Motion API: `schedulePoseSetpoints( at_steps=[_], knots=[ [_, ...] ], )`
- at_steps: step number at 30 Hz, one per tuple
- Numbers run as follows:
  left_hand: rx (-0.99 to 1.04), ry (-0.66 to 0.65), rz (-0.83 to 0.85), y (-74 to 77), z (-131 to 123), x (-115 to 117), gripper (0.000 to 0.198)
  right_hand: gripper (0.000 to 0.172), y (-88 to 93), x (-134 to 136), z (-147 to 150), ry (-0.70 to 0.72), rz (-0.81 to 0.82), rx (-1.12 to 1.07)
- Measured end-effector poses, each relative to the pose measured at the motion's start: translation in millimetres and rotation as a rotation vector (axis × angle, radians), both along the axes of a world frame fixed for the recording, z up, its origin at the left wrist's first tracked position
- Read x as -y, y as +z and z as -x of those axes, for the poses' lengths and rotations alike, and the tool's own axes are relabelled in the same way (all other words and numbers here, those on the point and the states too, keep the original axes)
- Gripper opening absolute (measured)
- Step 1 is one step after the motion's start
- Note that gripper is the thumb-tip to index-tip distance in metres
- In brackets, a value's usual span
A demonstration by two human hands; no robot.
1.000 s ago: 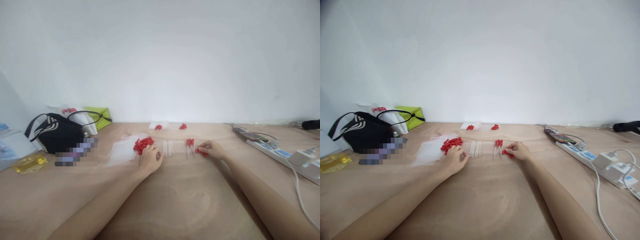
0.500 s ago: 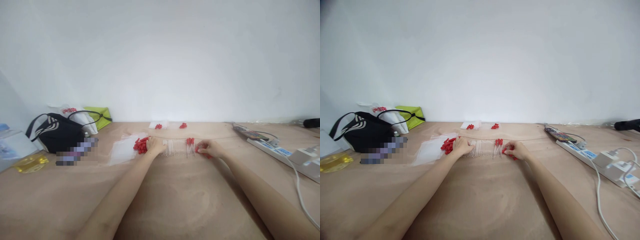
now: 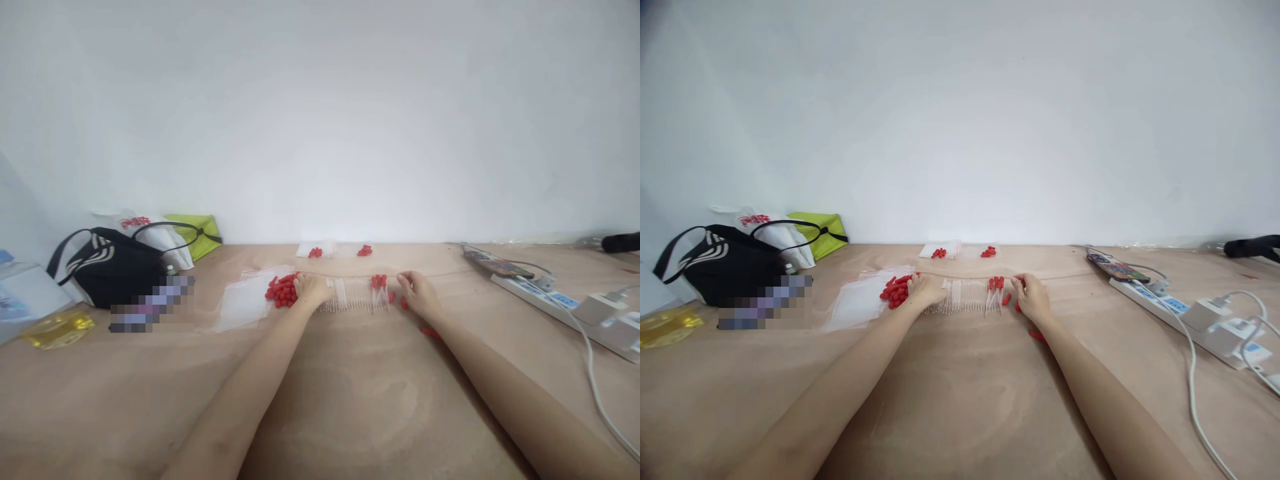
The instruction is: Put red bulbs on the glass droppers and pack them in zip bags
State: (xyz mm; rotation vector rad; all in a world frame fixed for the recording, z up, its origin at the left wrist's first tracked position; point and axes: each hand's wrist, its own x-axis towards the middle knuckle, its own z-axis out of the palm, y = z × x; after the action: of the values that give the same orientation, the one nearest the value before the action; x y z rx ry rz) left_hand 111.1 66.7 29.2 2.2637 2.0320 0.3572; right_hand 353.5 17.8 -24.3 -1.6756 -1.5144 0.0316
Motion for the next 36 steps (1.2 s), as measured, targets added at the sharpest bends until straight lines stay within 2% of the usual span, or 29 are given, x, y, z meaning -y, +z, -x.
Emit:
schedulePoseSetpoints(
  at_steps=[4, 7, 9, 12, 14, 16, 18, 20, 23, 26, 36],
  knots=[
    [0.004, -0.079, -0.135, 3.3, 4.0, 7.7, 0.02, 0.031, 2.5, 2.8, 3.9, -0.09, -0.146, -0.099],
    [0.038, -0.244, -0.21, 3.7, 11.5, 23.9, 0.016, 0.028, 15.3, 6.2, 8.0, -0.138, -0.259, -0.239],
    [0.058, -0.355, -0.234, 1.2, 19.4, 38.6, 0.015, 0.028, 24.7, 11.0, 15.2, -0.111, -0.311, -0.363],
    [0.066, -0.522, -0.286, -8.0, 34.4, 58.2, 0.012, 0.029, 29.0, 25.6, 34.3, 0.082, -0.257, -0.551],
    [0.08, -0.685, -0.398, -16.5, 43.4, 66.0, 0.015, 0.029, 23.4, 39.1, 49.2, 0.302, -0.114, -0.616],
    [0.11, -0.787, -0.496, -24.6, 49.4, 69.5, 0.017, 0.029, 14.8, 52.1, 62.1, 0.468, 0.004, -0.602],
    [0.153, -0.804, -0.529, -30.7, 51.8, 71.1, 0.018, 0.025, 8.3, 61.6, 70.9, 0.551, 0.066, -0.53],
    [0.196, -0.795, -0.519, -33.7, 51.7, 72.1, 0.018, 0.018, 6.4, 66.7, 76.3, 0.559, 0.076, -0.413],
    [0.229, -0.787, -0.492, -33.9, 50.1, 73.6, 0.018, 0.024, 10.2, 69.0, 80.9, 0.546, 0.073, -0.196],
    [0.238, -0.785, -0.461, -32.9, 49.7, 74.1, 0.018, 0.02, 13.6, 69.0, 84.1, 0.593, 0.093, -0.068],
    [0.233, -0.876, -0.436, -35.5, 51.5, 72.0, 0.024, 0.012, 11.2, 68.5, 87.1, 0.641, 0.088, -0.176]
  ],
)
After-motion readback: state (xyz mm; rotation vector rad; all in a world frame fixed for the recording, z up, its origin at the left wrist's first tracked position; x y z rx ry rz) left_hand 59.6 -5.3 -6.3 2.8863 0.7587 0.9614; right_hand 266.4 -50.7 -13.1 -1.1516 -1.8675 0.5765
